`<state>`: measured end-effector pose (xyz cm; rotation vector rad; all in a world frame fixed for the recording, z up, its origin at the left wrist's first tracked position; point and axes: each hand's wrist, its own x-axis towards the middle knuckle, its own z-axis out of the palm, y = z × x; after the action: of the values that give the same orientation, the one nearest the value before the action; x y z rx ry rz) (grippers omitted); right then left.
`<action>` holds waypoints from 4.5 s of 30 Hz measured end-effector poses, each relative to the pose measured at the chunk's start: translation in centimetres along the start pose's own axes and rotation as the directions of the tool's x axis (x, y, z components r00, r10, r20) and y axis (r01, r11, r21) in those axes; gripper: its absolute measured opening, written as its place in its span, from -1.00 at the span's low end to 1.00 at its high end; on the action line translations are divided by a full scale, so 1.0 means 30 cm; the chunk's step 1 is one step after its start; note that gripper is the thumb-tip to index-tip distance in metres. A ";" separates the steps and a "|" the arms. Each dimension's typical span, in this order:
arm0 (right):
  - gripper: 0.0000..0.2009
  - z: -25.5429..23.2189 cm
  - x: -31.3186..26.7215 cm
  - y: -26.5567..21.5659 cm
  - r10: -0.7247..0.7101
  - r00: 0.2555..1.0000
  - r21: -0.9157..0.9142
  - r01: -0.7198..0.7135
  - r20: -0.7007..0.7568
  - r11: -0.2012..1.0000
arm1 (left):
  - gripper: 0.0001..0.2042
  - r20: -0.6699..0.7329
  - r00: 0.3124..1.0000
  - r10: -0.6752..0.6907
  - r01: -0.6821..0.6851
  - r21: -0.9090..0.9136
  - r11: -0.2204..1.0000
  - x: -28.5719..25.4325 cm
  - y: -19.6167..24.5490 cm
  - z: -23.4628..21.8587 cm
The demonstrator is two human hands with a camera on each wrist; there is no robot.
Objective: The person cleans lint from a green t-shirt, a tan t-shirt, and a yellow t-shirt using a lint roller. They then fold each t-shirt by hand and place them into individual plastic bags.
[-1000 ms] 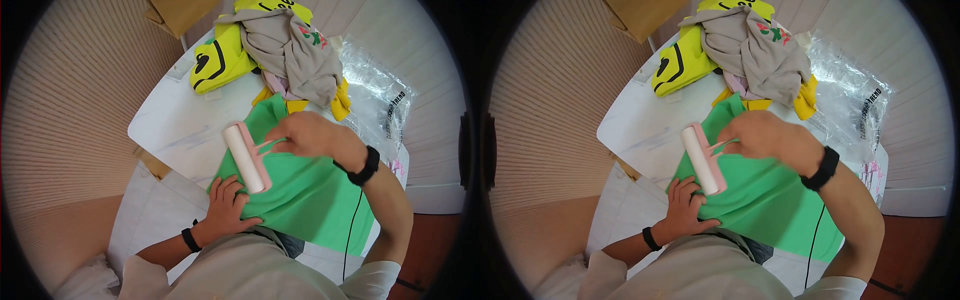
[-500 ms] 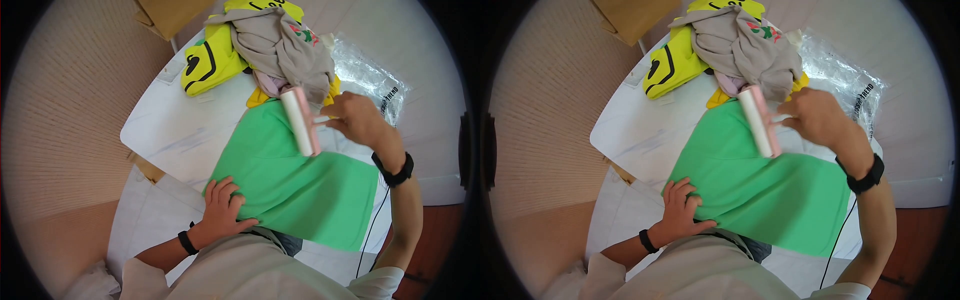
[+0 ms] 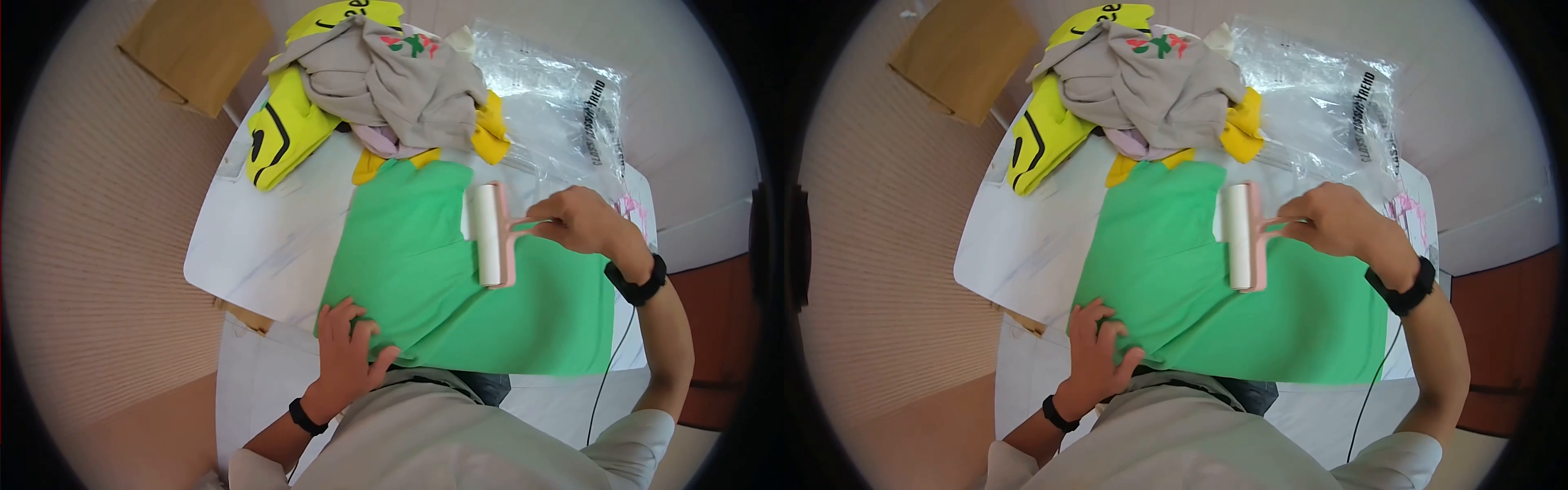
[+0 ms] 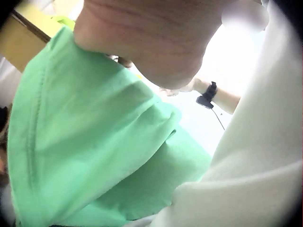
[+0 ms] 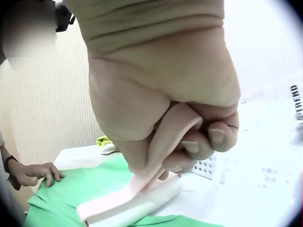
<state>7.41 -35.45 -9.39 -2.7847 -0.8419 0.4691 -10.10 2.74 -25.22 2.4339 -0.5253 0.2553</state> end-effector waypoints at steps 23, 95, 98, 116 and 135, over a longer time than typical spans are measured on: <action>-0.64 0.410 -0.896 0.451 0.836 0.116 0.779 -0.313 -0.537 0.543 | -0.15 0.329 0.944 -0.005 -0.117 0.349 0.930 0.253 -0.172 -0.004; -0.83 0.428 -0.704 0.244 0.671 0.384 0.618 -0.270 -0.634 0.739 | -0.93 -0.382 0.846 -0.372 0.111 -0.556 0.824 0.424 -0.157 -0.138; -0.78 0.371 -0.747 0.274 0.166 0.144 0.161 -0.043 -0.975 0.986 | -0.91 -0.654 0.707 -0.268 -0.066 -0.438 0.896 0.440 -0.098 -0.260; -0.60 0.006 -0.324 0.654 0.228 0.417 0.056 -0.386 -0.880 0.921 | -0.32 -0.343 0.914 0.217 -0.146 0.221 0.964 1.329 -0.052 -0.180; -0.19 0.670 -0.591 0.056 0.544 0.782 0.080 -0.548 -0.306 0.833 | 0.24 0.616 0.787 -0.032 -0.266 0.385 0.884 0.615 -0.158 0.034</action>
<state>-12.82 -44.98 -24.26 -2.9690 0.0540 0.0754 8.62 -0.13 -22.97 2.9388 -1.0013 -0.4396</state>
